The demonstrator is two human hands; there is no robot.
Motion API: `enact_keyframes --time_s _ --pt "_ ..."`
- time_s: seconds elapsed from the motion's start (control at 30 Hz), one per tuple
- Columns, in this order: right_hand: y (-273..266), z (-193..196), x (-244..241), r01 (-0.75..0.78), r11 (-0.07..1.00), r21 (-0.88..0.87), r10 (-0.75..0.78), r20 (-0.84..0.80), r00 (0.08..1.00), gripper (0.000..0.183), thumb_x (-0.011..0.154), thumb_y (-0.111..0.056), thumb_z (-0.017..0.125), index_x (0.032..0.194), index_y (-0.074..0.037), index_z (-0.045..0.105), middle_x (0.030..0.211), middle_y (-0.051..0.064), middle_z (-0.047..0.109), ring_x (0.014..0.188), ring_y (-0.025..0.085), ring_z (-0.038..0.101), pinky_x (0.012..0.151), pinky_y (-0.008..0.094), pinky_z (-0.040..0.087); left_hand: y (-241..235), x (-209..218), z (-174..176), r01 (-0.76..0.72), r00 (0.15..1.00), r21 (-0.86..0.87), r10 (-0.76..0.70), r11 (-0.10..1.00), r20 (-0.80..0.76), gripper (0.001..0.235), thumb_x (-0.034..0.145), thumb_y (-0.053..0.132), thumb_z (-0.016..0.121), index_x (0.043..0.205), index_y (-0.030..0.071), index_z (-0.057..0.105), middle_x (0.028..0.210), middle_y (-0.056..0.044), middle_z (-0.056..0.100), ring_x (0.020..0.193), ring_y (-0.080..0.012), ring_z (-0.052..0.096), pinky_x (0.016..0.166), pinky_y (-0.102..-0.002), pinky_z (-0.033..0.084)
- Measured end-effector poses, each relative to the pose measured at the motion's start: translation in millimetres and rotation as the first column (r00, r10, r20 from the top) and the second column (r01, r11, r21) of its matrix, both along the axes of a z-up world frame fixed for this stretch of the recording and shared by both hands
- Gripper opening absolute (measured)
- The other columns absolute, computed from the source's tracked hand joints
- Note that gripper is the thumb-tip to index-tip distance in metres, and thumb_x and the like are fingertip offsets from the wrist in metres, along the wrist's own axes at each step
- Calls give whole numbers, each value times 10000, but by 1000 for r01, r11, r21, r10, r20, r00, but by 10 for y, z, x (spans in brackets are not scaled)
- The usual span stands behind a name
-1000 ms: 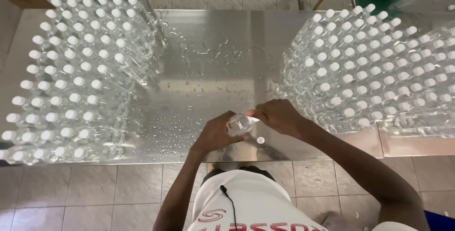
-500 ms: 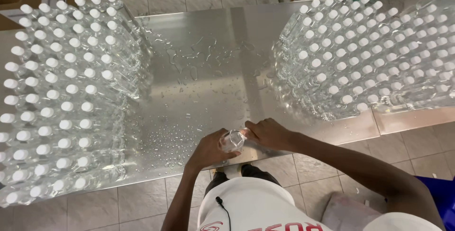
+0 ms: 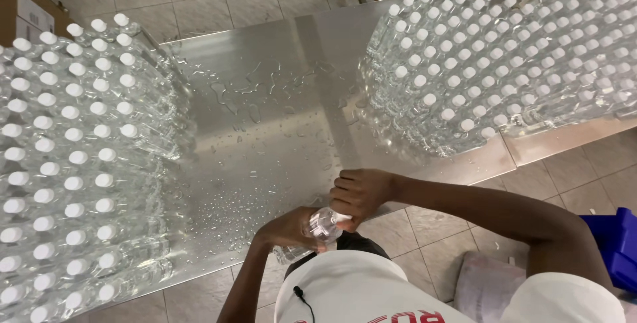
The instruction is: The person repeatedly picks up clear plastic bottles from a large group on a metal table, screws white caps onto them, and places the capped bottles into a separate group. The task is performed by hand without tools.
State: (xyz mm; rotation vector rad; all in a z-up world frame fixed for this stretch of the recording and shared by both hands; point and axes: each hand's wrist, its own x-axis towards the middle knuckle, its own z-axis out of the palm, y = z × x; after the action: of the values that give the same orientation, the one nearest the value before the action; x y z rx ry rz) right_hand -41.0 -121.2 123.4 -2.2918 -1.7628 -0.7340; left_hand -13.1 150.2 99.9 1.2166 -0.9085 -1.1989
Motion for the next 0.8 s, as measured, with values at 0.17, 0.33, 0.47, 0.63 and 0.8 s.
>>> enact_keyframes --time_s 0.17,0.33,0.47,0.63,0.8 --pt "60 -376 -27 489 849 -201 -454 -751 479 715 1141 -532 234 725 -120 645 487 78 607 373 227 578 447 347 469 47 -47 176 -362 908 269 273 892 316 703 820 504 935 1276 32 684 1075 -252 803 1046 -490 776 849 -566 602" --pt "84 -400 99 456 830 -321 -530 -706 469 584 1156 -440 338 743 -91 558 531 117 619 432 275 617 495 391 463 35 -137 255 -501 848 437 322 747 421 737 783 601 895 1282 112 661 1065 -203 778 1067 -480 762 882 -597 598" --pt "92 -298 14 300 943 -147 -332 -327 885 515 1116 -519 322 938 -160 645 695 43 630 552 225 678 510 342 558 248 -142 505 -386 918 276 337 880 210 801 754 493 932 1352 25 674 1269 -300 758 1243 -534 692 1093 -583 553" --pt "243 -504 122 -12 995 104 32 -197 980 573 1075 -647 428 780 -168 540 697 33 487 531 226 545 496 349 493 301 34 -299 -24 987 111 41 993 -152 594 882 235 885 1294 -65 578 1166 -306 625 1085 -403 630 899 -470 521" --pt "340 -829 290 10 995 104 53 -586 809 471 1068 -428 508 670 -179 476 568 -18 417 423 188 485 391 313 423 425 -206 -256 -173 980 190 188 966 -68 908 851 466 936 1521 -34 582 1363 -308 695 915 -311 774 784 -411 663"
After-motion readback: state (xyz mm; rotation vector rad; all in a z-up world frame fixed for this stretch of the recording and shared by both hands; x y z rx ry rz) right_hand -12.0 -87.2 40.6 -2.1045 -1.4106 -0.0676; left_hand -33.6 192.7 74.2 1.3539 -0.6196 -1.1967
